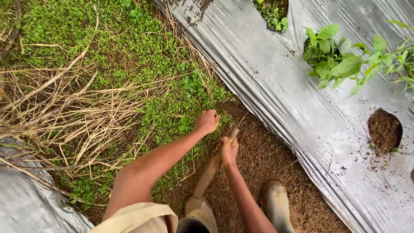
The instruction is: The person uses a hand hoe to remove weeds and dry straw from the soil between two rows of plants covered with plastic mulch. They repeatedly strike the ground to loosen the soil and pull out the unwanted vegetation by hand.
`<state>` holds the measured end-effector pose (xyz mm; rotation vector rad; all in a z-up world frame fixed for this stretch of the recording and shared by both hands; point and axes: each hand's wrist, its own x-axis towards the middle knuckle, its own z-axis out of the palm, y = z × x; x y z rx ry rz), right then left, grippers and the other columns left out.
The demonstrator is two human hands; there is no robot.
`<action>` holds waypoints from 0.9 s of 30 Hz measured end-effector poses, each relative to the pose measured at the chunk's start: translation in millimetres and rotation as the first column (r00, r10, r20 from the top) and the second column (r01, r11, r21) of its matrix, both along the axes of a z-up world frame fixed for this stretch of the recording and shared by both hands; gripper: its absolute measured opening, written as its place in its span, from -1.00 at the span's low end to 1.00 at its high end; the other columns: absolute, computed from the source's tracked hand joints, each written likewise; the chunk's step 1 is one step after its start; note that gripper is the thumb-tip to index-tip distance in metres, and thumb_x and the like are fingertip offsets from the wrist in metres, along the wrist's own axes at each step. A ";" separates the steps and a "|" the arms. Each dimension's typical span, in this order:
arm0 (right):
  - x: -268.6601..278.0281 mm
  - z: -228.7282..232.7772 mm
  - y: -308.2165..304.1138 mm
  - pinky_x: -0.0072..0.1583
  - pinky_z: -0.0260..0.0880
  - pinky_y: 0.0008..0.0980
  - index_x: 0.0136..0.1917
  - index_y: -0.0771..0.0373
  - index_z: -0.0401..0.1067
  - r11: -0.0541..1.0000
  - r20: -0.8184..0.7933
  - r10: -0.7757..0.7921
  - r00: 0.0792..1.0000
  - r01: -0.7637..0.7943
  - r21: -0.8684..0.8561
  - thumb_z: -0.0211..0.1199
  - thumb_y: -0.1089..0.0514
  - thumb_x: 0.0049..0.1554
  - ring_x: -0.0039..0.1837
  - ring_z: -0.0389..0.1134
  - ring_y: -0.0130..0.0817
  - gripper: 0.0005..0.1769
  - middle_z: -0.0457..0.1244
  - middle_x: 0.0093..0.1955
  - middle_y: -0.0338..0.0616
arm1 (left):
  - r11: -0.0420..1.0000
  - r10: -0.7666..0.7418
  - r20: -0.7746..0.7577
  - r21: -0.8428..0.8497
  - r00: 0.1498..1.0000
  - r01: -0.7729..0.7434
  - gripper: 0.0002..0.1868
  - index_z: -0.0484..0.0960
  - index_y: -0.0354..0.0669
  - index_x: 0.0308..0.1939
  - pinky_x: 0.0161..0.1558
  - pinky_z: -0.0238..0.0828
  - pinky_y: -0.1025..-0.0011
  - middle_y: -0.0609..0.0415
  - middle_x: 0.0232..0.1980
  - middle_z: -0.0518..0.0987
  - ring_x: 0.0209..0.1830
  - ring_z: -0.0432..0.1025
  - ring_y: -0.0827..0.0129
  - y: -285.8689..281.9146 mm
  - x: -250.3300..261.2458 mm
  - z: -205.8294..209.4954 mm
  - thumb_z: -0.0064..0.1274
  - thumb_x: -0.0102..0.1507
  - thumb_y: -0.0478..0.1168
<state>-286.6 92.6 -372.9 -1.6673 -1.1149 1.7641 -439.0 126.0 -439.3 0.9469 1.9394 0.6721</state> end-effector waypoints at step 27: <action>10.2 -12.5 -20.5 -0.33 0.43 -0.45 -0.09 0.09 0.29 0.947 -0.115 -0.318 0.941 0.321 0.007 0.09 0.23 0.20 -0.42 0.29 -0.46 -0.96 0.23 -0.43 -0.33 | 0.986 0.151 -0.426 0.122 0.892 -0.109 -0.93 0.61 -0.27 -0.23 -0.06 0.52 0.20 -0.14 -0.09 0.48 -0.10 0.47 0.17 -23.7 0.0 85.4 0.14 0.26 -0.33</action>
